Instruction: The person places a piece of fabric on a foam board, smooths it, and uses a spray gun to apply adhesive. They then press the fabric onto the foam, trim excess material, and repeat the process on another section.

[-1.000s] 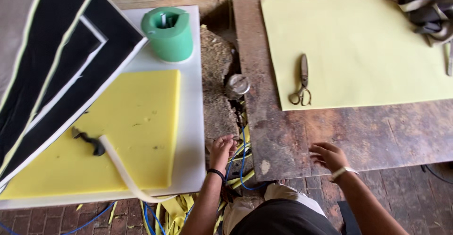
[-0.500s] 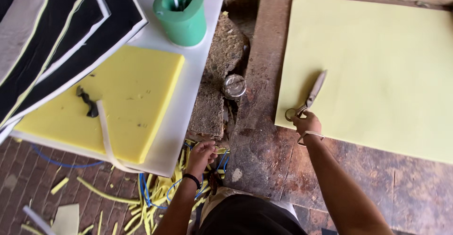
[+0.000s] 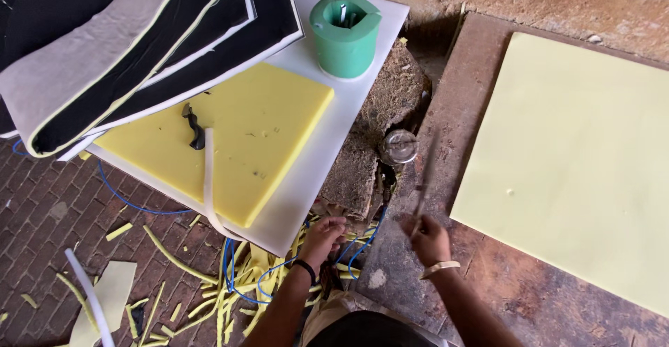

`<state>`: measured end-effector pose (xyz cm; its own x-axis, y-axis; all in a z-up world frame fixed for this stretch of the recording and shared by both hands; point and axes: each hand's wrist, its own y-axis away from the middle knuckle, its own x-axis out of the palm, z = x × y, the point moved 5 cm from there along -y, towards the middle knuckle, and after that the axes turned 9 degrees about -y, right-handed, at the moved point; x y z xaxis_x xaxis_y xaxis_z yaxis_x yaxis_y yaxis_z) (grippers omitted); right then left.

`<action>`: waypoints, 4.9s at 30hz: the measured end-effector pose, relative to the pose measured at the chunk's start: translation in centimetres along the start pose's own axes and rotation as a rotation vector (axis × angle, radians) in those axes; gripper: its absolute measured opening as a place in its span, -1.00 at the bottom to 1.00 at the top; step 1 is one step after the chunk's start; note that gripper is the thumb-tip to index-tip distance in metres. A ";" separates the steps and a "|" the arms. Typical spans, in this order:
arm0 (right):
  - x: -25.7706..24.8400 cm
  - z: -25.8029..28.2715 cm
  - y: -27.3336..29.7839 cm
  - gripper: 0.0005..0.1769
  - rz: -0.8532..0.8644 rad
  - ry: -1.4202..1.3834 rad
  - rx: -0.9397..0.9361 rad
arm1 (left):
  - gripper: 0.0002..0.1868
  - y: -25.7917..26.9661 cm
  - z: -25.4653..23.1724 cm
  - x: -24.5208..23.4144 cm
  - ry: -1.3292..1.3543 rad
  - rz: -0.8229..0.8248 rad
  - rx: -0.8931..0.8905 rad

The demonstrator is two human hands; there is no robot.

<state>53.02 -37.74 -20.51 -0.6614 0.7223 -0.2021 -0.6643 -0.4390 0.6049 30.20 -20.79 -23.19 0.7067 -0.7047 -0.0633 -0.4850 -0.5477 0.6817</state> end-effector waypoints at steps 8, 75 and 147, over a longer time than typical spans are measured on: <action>21.0 4.2 -2.2 -0.69 0.137 0.065 -0.004 | -0.70 2.4 3.6 -10.3 0.284 -0.104 0.022; -78.3 -33.1 16.3 -0.66 -0.830 -1.001 0.139 | -0.49 3.5 -1.3 70.0 0.383 0.129 -0.216; -76.8 -40.5 19.1 -0.72 -1.098 -0.802 0.191 | -0.49 12.0 18.4 43.2 0.261 -0.403 -0.111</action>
<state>77.00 -123.19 -24.63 0.5929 0.7839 -0.1845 -0.6093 0.5864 0.5337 45.47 -66.09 -31.17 0.9394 -0.3018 -0.1629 -0.0985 -0.6925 0.7147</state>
